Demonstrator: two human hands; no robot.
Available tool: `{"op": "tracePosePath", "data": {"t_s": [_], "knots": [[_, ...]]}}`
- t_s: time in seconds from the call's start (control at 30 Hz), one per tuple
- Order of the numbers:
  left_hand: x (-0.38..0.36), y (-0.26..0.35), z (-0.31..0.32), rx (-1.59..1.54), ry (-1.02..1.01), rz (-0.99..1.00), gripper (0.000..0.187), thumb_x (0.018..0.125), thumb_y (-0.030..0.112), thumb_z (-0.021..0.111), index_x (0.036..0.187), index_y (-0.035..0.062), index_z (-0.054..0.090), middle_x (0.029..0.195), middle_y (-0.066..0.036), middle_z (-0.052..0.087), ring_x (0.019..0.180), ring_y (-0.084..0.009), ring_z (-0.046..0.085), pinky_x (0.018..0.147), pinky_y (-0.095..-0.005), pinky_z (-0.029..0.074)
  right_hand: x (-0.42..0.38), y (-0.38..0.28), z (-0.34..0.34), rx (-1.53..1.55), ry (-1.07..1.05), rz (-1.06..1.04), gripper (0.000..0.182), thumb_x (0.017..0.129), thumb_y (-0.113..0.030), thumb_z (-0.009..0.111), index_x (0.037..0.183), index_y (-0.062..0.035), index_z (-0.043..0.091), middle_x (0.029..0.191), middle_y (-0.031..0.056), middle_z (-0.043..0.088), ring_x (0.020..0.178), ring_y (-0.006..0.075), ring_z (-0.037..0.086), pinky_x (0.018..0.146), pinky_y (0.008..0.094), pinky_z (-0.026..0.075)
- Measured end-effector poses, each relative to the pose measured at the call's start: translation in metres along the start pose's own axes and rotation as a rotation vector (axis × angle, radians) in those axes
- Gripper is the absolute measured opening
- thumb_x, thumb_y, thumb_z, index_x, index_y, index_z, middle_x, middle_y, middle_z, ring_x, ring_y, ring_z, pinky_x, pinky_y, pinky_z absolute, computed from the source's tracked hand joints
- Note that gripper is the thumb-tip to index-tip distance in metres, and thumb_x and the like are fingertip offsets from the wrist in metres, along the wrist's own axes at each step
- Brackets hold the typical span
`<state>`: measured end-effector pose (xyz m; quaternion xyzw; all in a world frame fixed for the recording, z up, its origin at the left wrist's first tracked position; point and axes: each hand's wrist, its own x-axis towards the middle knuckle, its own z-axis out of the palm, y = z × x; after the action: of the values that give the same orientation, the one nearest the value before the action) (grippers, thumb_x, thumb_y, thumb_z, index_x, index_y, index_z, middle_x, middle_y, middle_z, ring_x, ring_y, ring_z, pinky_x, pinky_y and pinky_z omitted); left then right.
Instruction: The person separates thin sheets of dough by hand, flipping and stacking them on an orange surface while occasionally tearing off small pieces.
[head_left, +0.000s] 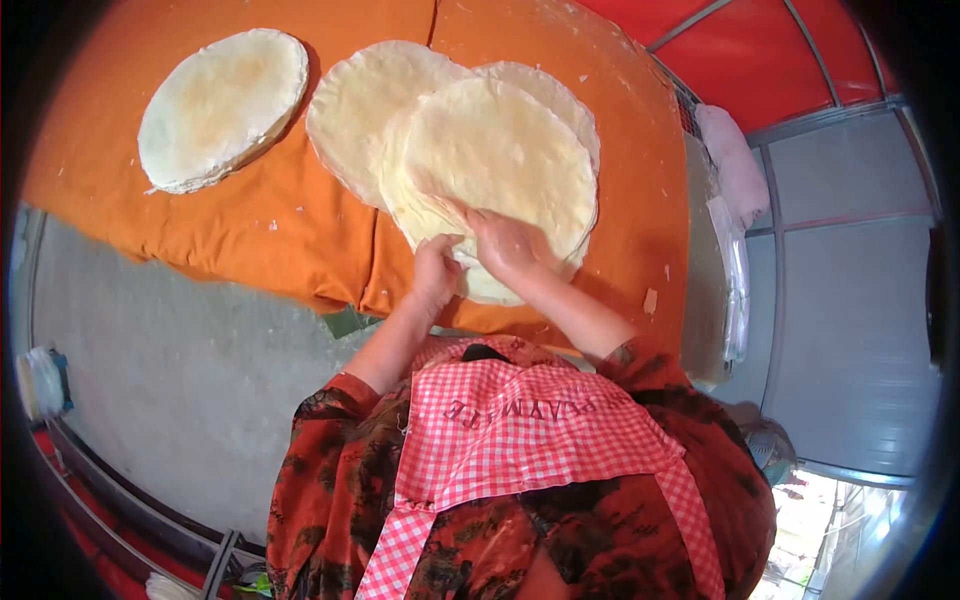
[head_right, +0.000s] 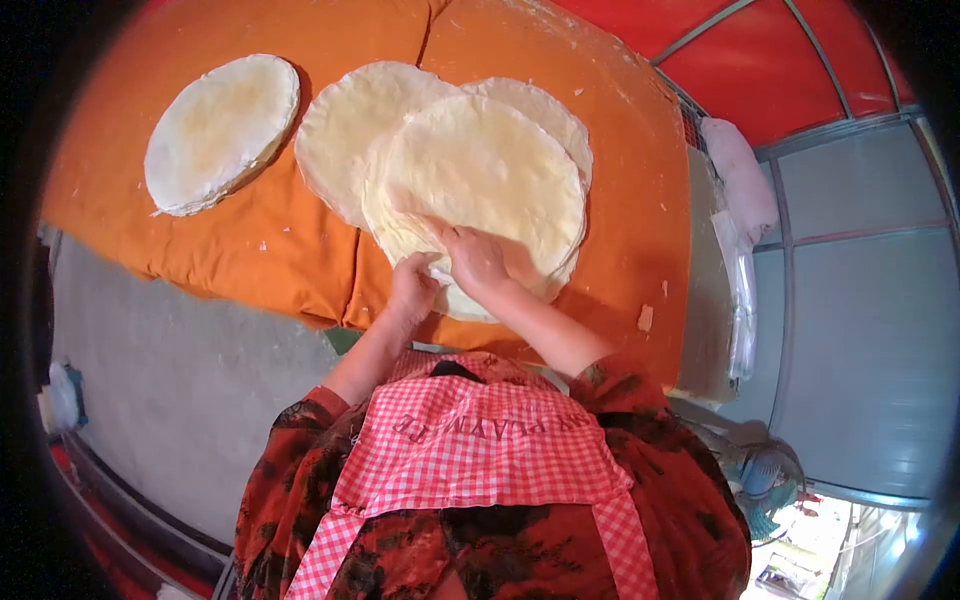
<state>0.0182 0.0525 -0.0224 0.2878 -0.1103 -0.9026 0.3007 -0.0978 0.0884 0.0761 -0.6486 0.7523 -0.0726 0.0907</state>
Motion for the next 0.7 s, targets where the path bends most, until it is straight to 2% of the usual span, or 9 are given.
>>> {"op": "tracePosePath", "data": {"t_s": [0.07, 0.1, 0.2, 0.3, 0.4, 0.5, 0.6, 0.7], "knots": [[-0.007, 0.012, 0.003, -0.254, -0.140, -0.074, 0.034, 0.082, 0.010, 0.050, 0.114, -0.0015, 0.052, 0.109, -0.017, 0.061, 0.098, -0.0293, 0.061, 0.083, -0.0401, 0.051, 0.001, 0.002, -0.007, 0.076, -0.050, 0.015, 0.036, 0.078, -0.009, 0.057, 0.112, 0.0046, 0.057, 0.105, 0.0220, 0.063, 0.097, 0.0376, 0.060, 0.081, 0.0432, 0.049], [-0.007, 0.015, 0.001, -0.257, -0.174, -0.093, 0.033, 0.082, 0.012, 0.047, 0.112, -0.0006, 0.052, 0.110, -0.017, 0.061, 0.101, -0.0316, 0.060, 0.087, -0.0436, 0.051, 0.002, 0.004, -0.011, 0.110, -0.076, 0.020, 0.038, 0.079, -0.011, 0.059, 0.113, 0.0047, 0.057, 0.108, 0.0221, 0.062, 0.099, 0.0378, 0.060, 0.083, 0.0427, 0.049], [-0.006, 0.015, -0.003, -0.256, -0.138, -0.121, 0.028, 0.082, 0.009, 0.047, 0.109, 0.0004, 0.052, 0.105, -0.015, 0.062, 0.095, -0.0294, 0.062, 0.080, -0.0425, 0.053, -0.005, 0.007, -0.009, 0.173, 0.030, 0.019, 0.036, 0.079, -0.022, 0.063, 0.108, -0.0009, 0.058, 0.104, 0.0188, 0.063, 0.101, 0.0345, 0.059, 0.087, 0.0432, 0.047], [0.008, 0.006, -0.019, -0.167, -0.095, -0.105, 0.023, 0.083, 0.007, 0.048, 0.106, 0.0020, 0.053, 0.098, -0.013, 0.063, 0.086, -0.0252, 0.064, 0.070, -0.0383, 0.055, -0.007, 0.005, -0.011, 0.177, 0.024, 0.063, 0.040, 0.081, -0.025, 0.063, 0.110, 0.0015, 0.058, 0.110, 0.0210, 0.061, 0.107, 0.0354, 0.056, 0.090, 0.0434, 0.045], [0.003, 0.006, -0.012, -0.038, -0.084, -0.011, 0.019, 0.083, 0.002, 0.050, 0.102, 0.0041, 0.053, 0.092, -0.010, 0.063, 0.078, -0.0206, 0.063, 0.061, -0.0339, 0.055, -0.012, 0.005, 0.000, 0.043, 0.114, -0.034, 0.051, 0.079, -0.028, 0.064, 0.117, 0.0043, 0.053, 0.116, 0.0227, 0.058, 0.112, 0.0354, 0.053, 0.091, 0.0436, 0.045], [-0.005, 0.008, 0.008, 0.003, -0.043, 0.029, 0.026, 0.083, 0.000, 0.051, 0.108, 0.0045, 0.053, 0.095, -0.009, 0.064, 0.079, -0.0201, 0.063, 0.063, -0.0327, 0.054, -0.014, -0.001, 0.002, -0.011, 0.039, -0.012, 0.060, 0.077, -0.025, 0.063, 0.125, 0.0062, 0.046, 0.123, 0.0241, 0.054, 0.116, 0.0359, 0.051, 0.091, 0.0450, 0.045], [-0.002, 0.003, 0.013, 0.065, -0.012, 0.151, 0.033, 0.083, -0.003, 0.051, 0.115, 0.0032, 0.051, 0.100, -0.010, 0.064, 0.084, -0.0205, 0.063, 0.069, -0.0321, 0.053, -0.011, -0.015, 0.013, -0.076, 0.115, 0.046, 0.057, 0.076, -0.016, 0.059, 0.127, 0.0060, 0.044, 0.124, 0.0235, 0.054, 0.116, 0.0365, 0.052, 0.095, 0.0426, 0.044], [-0.006, 0.005, 0.015, 0.046, 0.023, 0.100, 0.035, 0.084, -0.003, 0.050, 0.119, 0.0024, 0.050, 0.108, -0.011, 0.063, 0.095, -0.0242, 0.062, 0.080, -0.0350, 0.053, -0.010, -0.032, 0.011, -0.203, 0.118, 0.093, 0.054, 0.075, -0.010, 0.056, 0.126, 0.0048, 0.046, 0.124, 0.0224, 0.054, 0.116, 0.0362, 0.052, 0.094, 0.0427, 0.045]]}}
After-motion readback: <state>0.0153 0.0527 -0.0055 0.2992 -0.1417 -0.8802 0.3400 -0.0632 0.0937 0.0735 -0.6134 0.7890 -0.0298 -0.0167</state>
